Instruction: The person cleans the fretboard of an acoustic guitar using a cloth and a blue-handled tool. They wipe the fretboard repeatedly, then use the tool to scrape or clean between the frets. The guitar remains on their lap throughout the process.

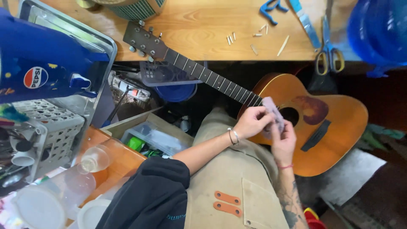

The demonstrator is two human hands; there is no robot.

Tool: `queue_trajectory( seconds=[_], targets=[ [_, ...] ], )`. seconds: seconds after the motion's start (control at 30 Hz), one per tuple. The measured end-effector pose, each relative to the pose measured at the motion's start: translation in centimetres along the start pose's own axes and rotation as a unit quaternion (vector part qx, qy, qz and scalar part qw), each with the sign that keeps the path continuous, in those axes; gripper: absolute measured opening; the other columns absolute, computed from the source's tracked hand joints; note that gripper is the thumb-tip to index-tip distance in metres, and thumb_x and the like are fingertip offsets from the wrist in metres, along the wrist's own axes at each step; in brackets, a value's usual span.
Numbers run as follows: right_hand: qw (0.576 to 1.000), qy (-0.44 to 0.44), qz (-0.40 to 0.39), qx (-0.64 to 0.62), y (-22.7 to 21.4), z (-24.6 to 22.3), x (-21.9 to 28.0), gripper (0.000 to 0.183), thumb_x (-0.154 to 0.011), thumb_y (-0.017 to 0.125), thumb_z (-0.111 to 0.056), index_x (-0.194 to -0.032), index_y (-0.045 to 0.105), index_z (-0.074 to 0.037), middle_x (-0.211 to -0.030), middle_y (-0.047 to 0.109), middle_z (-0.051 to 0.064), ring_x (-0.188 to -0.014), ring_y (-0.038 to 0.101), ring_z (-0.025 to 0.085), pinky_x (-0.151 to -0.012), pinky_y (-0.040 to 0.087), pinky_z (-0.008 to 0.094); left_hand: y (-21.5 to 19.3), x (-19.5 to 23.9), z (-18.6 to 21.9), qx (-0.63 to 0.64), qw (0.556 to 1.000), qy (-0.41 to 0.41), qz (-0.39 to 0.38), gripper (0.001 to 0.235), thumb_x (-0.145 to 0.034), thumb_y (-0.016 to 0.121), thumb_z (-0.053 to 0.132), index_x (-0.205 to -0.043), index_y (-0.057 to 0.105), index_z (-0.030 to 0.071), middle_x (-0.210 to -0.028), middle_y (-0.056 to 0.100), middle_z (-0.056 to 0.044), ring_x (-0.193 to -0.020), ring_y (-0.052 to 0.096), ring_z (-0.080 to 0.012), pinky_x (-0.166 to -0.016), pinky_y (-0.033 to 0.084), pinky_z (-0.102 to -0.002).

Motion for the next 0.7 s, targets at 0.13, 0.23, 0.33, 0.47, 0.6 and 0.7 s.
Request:
queue_trajectory(
  seconds=[0.13, 0.23, 0.33, 0.47, 0.6, 0.7],
  targets=[
    [1.0, 0.019, -0.017, 0.013, 1.3, 1.5, 0.4, 0.017, -0.114, 0.082, -0.015, -0.131, 0.078, -0.01, -0.1, 0.076, 0.003, -0.093, 0.064, 0.008, -0.083, 0.058, 0.031, -2.2, -0.9, -1.6, -0.075, 0.996, -0.027, 0.042, 0.023, -0.104, 0.078, 0.024, -0.084, 0.084, 0.016, -0.075, 0.081, -0.007, -0.079, 0.077, -0.0134, -0.075, 0.061, -0.034],
    [0.999, 0.018, -0.023, 0.025, 2.1, 0.9, -0.1, 0.015, -0.112, 0.085, -0.016, -0.125, 0.083, -0.011, -0.096, 0.079, 0.004, -0.09, 0.063, 0.008, -0.078, 0.057, 0.031, -3.8, -1.2, 1.9, -0.147, 0.987, -0.038, 0.052, 0.02, -0.1, 0.078, 0.027, -0.087, 0.087, 0.016, -0.084, 0.085, -0.012, -0.09, 0.083, -0.0246, -0.083, 0.064, -0.042],
    [0.998, 0.01, -0.039, 0.05, 2.4, 0.2, -1.3, 0.012, -0.11, 0.085, -0.018, -0.121, 0.085, -0.011, -0.091, 0.08, 0.005, -0.087, 0.065, 0.01, -0.076, 0.058, 0.033, -6.7, -1.4, 2.9, -0.187, 0.977, -0.035, 0.091, 0.022, -0.102, 0.077, 0.03, -0.09, 0.089, 0.016, -0.085, 0.086, -0.012, -0.092, 0.086, -0.029, -0.085, 0.065, -0.044],
    [0.992, -0.036, -0.073, 0.102, 4.2, -2.3, -5.9, 0.016, -0.109, 0.086, -0.022, -0.119, 0.084, -0.009, -0.093, 0.08, 0.014, -0.087, 0.073, 0.02, -0.08, 0.061, 0.043, -12.7, -1.4, 5.1, -0.158, 0.961, -0.035, 0.223, 0.035, -0.111, 0.075, 0.04, -0.084, 0.088, 0.02, -0.07, 0.083, 0.0, -0.068, 0.08, -0.0148, -0.076, 0.064, -0.031],
    [0.986, -0.1, -0.086, 0.097, 10.0, -11.8, -12.2, 0.016, -0.108, 0.085, -0.019, -0.119, 0.083, -0.008, -0.095, 0.079, 0.017, -0.091, 0.075, 0.023, -0.083, 0.061, 0.045, -17.0, -0.7, 5.2, -0.123, 0.943, -0.01, 0.308, 0.041, -0.115, 0.073, 0.035, -0.083, 0.084, 0.013, -0.069, 0.082, -0.005, -0.072, 0.077, -0.0147, -0.079, 0.061, -0.032],
    [0.98, -0.164, -0.109, 0.042, 14.8, -19.5, -16.2, 0.023, -0.107, 0.086, -0.019, -0.123, 0.081, -0.004, -0.096, 0.076, 0.021, -0.096, 0.068, 0.019, -0.086, 0.061, 0.047, -19.2, 0.1, 5.2, -0.116, 0.927, -0.008, 0.356, 0.044, -0.118, 0.069, 0.032, -0.081, 0.08, 0.012, -0.066, 0.08, -0.006, -0.073, 0.074, -0.0148, -0.08, 0.058, -0.031]
  ],
)
Point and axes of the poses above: each hand's wrist, its own x-axis away from the middle knuckle, its own y-axis out of the palm, z = x × y, the point moved 8 cm from there along -x, towards the middle knuckle
